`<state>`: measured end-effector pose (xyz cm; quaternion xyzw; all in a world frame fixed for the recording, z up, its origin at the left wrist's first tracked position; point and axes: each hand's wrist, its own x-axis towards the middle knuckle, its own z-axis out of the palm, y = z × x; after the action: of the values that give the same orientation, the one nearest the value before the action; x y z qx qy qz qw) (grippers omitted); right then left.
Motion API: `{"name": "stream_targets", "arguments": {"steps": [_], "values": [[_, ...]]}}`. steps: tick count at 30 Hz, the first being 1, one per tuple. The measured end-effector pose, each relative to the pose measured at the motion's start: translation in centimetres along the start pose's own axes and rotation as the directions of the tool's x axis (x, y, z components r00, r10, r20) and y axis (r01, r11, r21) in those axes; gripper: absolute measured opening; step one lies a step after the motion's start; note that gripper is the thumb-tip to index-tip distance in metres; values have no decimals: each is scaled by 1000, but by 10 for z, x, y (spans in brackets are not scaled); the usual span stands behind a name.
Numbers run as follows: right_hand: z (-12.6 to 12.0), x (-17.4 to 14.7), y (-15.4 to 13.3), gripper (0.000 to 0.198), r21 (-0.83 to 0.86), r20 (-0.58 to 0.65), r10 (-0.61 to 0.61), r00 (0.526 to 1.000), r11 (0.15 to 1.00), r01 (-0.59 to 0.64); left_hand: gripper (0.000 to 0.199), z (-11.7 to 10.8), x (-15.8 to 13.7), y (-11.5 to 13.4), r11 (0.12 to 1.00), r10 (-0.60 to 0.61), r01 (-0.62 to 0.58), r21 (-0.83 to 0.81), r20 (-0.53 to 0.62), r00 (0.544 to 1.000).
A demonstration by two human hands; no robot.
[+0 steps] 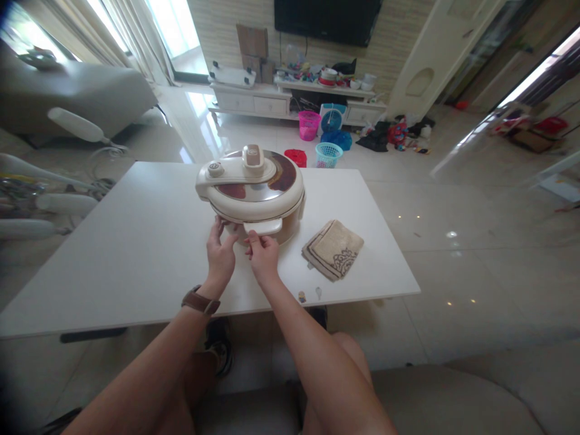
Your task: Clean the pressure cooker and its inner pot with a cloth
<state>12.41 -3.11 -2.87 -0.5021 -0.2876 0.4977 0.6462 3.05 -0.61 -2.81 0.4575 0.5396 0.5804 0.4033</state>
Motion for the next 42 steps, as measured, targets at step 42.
{"name": "stream_targets", "arguments": {"steps": [42], "values": [[1,0,-1,63,-41,-16,7,1000,999,-8,74,1,0,1,1000,16,-16,-16,-10,1000]]}}
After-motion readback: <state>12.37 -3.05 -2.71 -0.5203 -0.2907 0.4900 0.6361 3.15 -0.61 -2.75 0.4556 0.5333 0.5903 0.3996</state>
